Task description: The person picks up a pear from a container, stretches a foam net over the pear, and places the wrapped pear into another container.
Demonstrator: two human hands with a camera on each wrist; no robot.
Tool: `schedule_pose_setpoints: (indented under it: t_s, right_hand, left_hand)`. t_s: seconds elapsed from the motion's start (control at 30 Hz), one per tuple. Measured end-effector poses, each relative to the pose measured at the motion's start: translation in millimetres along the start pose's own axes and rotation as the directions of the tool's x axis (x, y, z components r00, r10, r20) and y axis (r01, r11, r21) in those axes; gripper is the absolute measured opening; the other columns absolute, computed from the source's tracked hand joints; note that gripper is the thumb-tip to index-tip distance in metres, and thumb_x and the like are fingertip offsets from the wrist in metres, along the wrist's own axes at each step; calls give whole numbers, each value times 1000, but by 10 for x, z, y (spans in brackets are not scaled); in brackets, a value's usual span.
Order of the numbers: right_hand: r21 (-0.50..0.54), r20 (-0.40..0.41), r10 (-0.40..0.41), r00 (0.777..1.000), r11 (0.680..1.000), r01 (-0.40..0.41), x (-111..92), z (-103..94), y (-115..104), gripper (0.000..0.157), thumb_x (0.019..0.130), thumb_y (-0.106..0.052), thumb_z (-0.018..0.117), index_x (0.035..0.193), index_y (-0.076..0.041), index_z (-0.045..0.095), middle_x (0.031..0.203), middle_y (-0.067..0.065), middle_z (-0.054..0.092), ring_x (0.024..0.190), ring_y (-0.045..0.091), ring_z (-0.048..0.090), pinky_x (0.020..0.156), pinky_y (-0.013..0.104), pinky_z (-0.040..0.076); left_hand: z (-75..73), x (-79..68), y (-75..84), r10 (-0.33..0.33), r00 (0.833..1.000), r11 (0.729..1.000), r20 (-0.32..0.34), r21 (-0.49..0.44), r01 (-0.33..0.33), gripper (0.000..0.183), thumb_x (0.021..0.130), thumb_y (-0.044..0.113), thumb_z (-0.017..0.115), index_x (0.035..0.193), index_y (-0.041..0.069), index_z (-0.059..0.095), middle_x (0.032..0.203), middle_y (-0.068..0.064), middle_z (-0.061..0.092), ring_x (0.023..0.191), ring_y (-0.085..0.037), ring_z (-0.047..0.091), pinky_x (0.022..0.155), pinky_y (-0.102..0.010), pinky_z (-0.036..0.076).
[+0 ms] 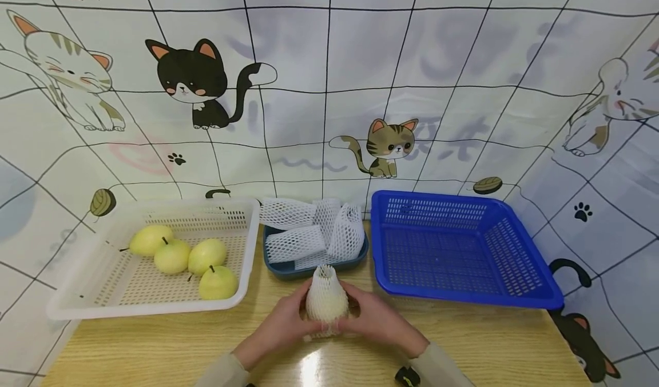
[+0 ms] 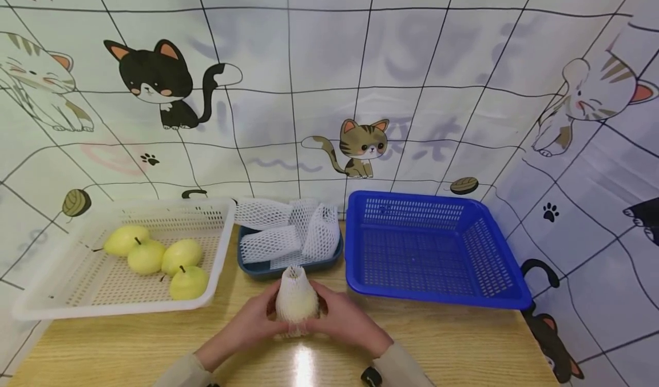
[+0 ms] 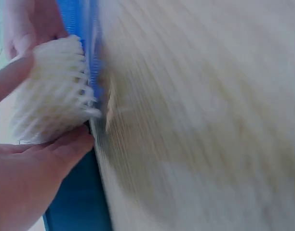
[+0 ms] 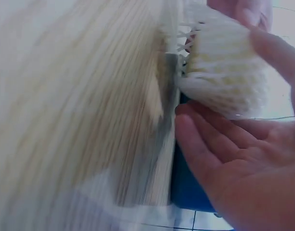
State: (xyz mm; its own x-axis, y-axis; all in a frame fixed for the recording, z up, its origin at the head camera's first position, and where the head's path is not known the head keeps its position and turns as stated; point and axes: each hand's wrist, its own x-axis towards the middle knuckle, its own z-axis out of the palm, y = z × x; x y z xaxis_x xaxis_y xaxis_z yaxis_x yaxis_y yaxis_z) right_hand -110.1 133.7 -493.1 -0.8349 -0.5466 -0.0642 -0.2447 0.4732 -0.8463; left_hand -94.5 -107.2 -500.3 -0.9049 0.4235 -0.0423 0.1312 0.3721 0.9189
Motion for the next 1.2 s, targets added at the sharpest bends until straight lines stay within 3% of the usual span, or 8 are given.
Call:
schedule_pose_setpoints:
  t_s: [0.17,0.27,0.43,0.6,0.73,0.87,0.93,1.2]
  right_hand:
    - [272,-23,47,999,961,-39,-14,27,-24,77,98,-34,73,156,3,37,137,25,60,124,36,63,95,36,57]
    - [320,-56,33,998,947,-14,-41,50,-45,68,102,-30,67,156,0,38,134,26,63,120,33,65,92,32,57]
    - [276,-125,-53,991,957,86,-128,39,-55,52,107,-21,59,153,-3,43,128,23,68,111,24,70,88,30,58]
    - [123,-220,-156,963,975,186,-185,28,-48,56,100,-23,70,151,-12,49,133,8,66,113,21,67,90,39,58]
    - [-164,-297,-385,874,922,350,-176,39,-49,61,96,-37,76,148,-13,53,140,5,59,122,27,61,94,43,56]
    - [-467,-325,-636,699,751,467,-106,47,-84,51,101,-42,66,136,-5,62,135,10,61,119,26,62,101,32,51]
    - [-522,-325,-692,645,700,487,-74,54,-110,43,103,-39,64,129,-4,65,128,10,63,113,24,64,100,29,50]
    - [-557,-333,-721,608,670,490,-53,83,-148,28,107,-31,59,118,-8,68,118,6,65,102,20,67,87,31,56]
  left_hand:
    - [-13,-37,31,-103,994,915,23,-389,104,85,95,23,77,160,1,26,150,-23,45,130,-34,57,96,-34,55]
    - [10,-54,71,-134,991,871,22,-475,128,79,98,25,72,159,0,28,151,-23,43,129,-30,57,97,-33,53]
    - [51,-80,142,-151,987,766,47,-626,147,73,104,24,62,159,-4,22,140,-20,54,120,-22,60,98,-33,52]
    - [74,-92,180,-140,989,642,55,-755,133,66,108,20,53,156,-9,19,132,-14,59,117,-19,61,99,-33,50]
    - [89,-90,195,-165,986,586,34,-800,126,66,109,26,50,157,-7,18,133,-10,56,117,-17,58,100,-32,48]
    - [109,-91,202,-183,983,547,16,-829,115,67,110,29,48,157,-5,15,134,-9,57,119,-16,59,103,-35,48]
    - [121,-93,204,-189,982,532,4,-840,106,67,110,29,48,157,-6,15,134,-9,57,120,-17,60,105,-36,49]
    - [171,-87,229,-195,981,506,-20,-859,83,67,110,27,50,155,-8,16,134,-11,55,118,-16,60,104,-34,50]
